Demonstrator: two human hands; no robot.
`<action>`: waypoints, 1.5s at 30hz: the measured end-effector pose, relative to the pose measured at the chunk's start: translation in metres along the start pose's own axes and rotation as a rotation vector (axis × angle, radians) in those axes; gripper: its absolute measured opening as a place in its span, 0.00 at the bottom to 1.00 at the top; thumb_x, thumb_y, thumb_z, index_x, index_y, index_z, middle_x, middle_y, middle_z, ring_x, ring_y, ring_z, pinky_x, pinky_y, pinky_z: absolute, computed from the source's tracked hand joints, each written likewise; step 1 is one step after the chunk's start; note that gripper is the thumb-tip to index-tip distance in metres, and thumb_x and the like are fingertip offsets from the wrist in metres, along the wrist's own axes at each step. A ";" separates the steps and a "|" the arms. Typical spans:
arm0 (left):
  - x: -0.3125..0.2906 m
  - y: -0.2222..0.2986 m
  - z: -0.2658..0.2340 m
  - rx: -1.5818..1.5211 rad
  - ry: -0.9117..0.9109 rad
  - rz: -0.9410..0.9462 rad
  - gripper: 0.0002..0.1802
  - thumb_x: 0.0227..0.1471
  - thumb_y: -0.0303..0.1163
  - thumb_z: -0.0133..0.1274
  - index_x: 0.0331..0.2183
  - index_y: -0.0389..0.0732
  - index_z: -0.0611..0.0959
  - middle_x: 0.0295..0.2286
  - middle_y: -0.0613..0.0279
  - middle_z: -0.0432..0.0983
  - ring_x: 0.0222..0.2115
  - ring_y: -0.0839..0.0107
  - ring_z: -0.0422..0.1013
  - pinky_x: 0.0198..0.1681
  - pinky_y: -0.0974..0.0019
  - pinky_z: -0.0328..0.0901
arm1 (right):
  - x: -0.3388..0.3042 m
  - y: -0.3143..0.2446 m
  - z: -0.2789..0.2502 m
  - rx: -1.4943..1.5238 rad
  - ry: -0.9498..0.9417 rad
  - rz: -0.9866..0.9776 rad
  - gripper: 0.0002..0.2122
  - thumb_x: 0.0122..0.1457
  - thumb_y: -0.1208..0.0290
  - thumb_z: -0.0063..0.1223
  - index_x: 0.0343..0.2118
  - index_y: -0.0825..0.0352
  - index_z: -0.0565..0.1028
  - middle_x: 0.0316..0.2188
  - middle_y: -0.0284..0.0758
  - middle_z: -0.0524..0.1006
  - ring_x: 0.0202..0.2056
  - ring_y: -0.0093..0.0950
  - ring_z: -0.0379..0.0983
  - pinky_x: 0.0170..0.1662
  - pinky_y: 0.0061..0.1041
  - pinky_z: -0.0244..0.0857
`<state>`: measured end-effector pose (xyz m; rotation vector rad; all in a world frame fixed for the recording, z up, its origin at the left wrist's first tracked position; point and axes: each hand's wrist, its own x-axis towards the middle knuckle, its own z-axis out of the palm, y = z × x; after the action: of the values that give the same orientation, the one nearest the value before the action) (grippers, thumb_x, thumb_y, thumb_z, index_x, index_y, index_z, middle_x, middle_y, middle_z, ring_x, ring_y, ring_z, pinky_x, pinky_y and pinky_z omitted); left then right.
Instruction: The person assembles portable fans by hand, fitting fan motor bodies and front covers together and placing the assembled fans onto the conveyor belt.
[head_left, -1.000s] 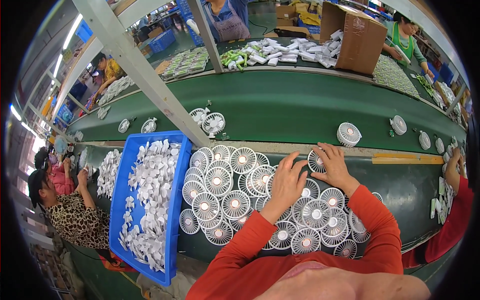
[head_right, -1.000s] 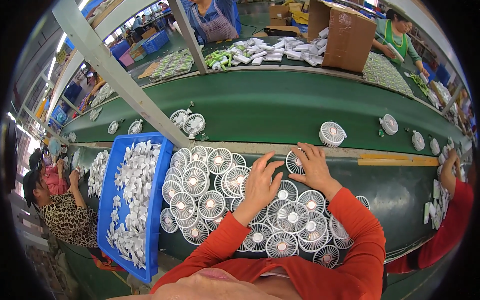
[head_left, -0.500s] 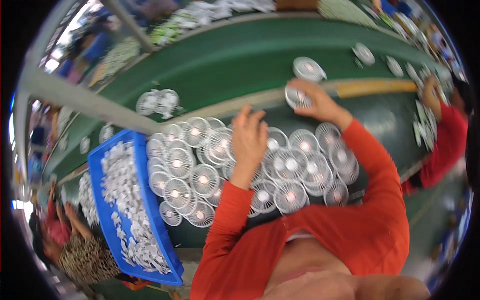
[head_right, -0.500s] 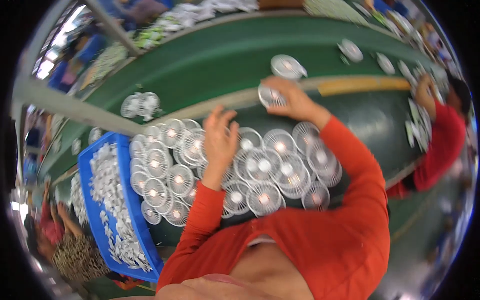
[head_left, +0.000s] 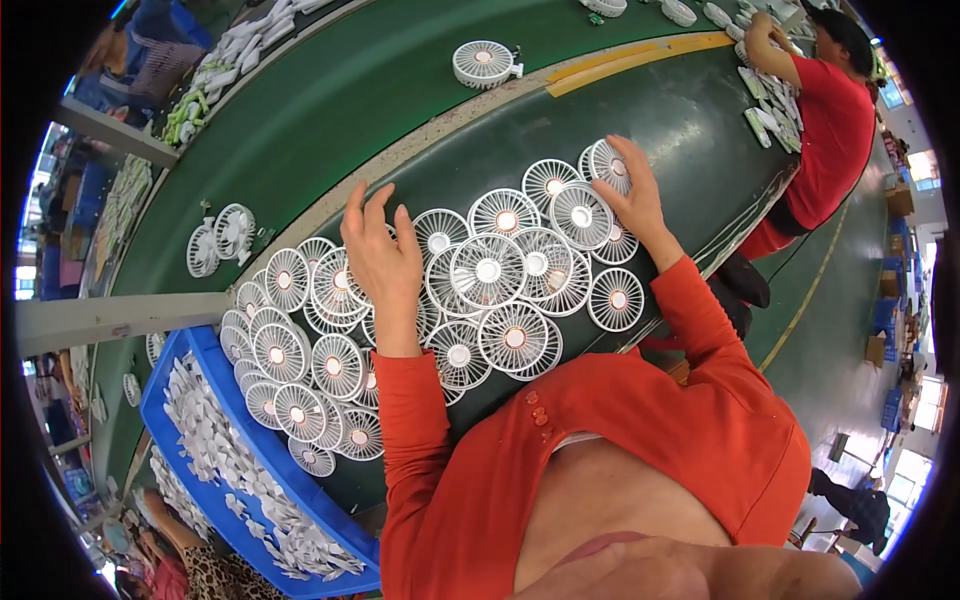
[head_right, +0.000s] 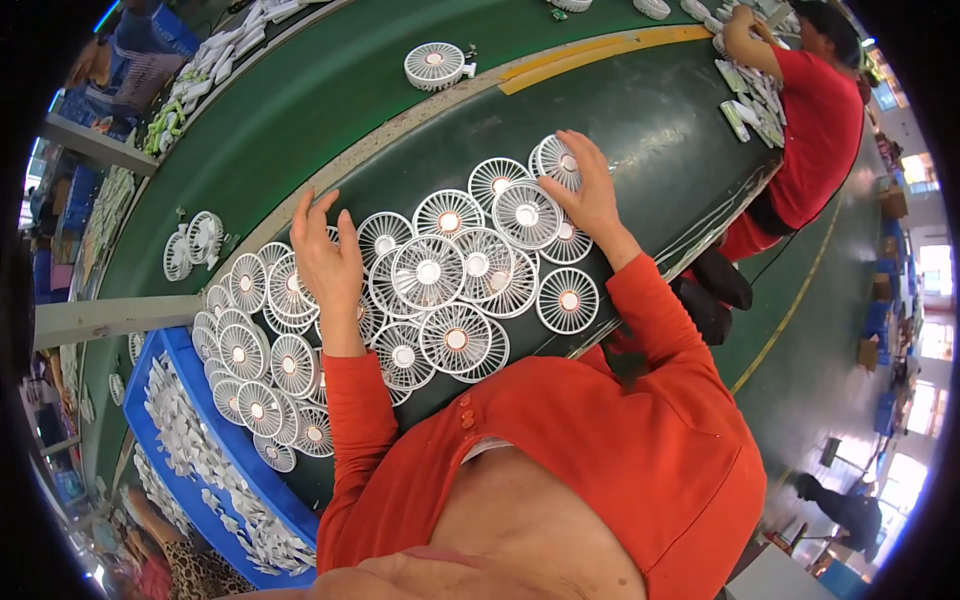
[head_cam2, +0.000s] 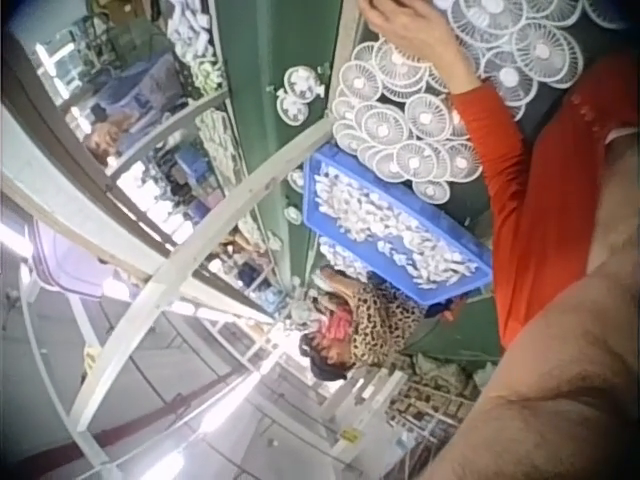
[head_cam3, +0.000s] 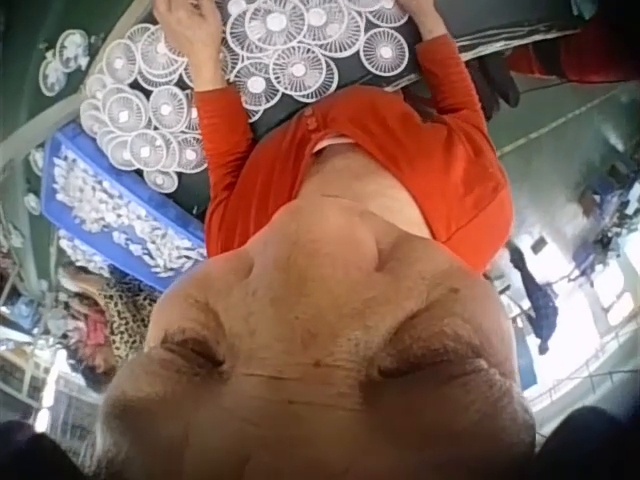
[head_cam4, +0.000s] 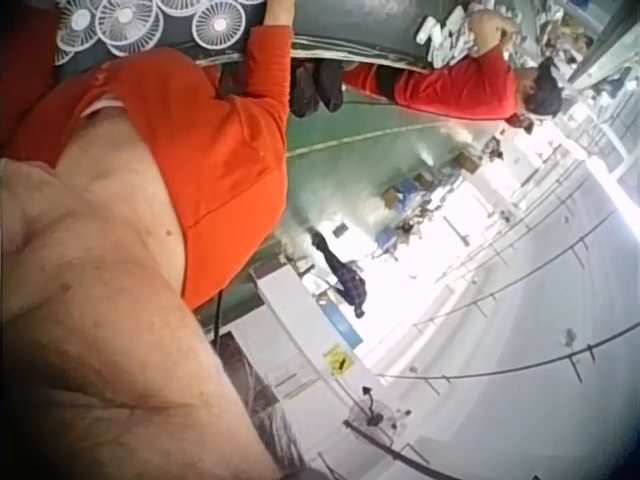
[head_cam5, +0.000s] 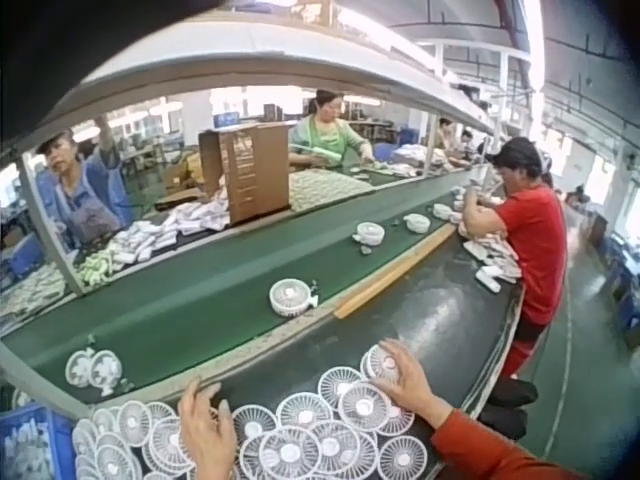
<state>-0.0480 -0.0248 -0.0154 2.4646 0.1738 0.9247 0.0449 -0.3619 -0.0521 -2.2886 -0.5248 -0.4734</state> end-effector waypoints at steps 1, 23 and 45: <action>0.000 0.000 0.001 0.000 0.000 -0.012 0.15 0.50 0.29 0.54 0.42 0.40 0.79 0.50 0.52 0.67 0.46 0.51 0.66 0.48 0.54 0.64 | 0.007 -0.005 0.006 0.017 -0.008 -0.005 0.31 0.46 0.68 0.65 0.55 0.63 0.67 0.55 0.45 0.66 0.58 0.43 0.61 0.59 0.35 0.56; 0.029 -0.014 -0.054 0.025 -0.086 -0.053 0.17 0.49 0.24 0.53 0.44 0.37 0.77 0.49 0.47 0.66 0.51 0.46 0.63 0.54 0.52 0.61 | 0.125 -0.043 0.089 0.521 -0.415 -0.246 0.31 0.43 0.76 0.53 0.56 0.66 0.66 0.54 0.38 0.68 0.57 0.31 0.62 0.61 0.27 0.52; 0.142 -0.147 -0.032 0.632 -0.356 0.104 0.05 0.45 0.27 0.53 0.29 0.44 0.81 0.30 0.60 0.76 0.36 0.57 0.70 0.40 0.53 0.68 | 0.132 -0.031 0.095 1.250 -0.595 0.171 0.40 0.55 0.42 0.53 0.60 0.70 0.59 0.57 0.43 0.65 0.58 0.36 0.63 0.59 0.36 0.59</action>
<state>0.0473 0.1562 0.0156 3.2004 0.2434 0.4953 0.1585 -0.2429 -0.0348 -1.1765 -0.6387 0.5442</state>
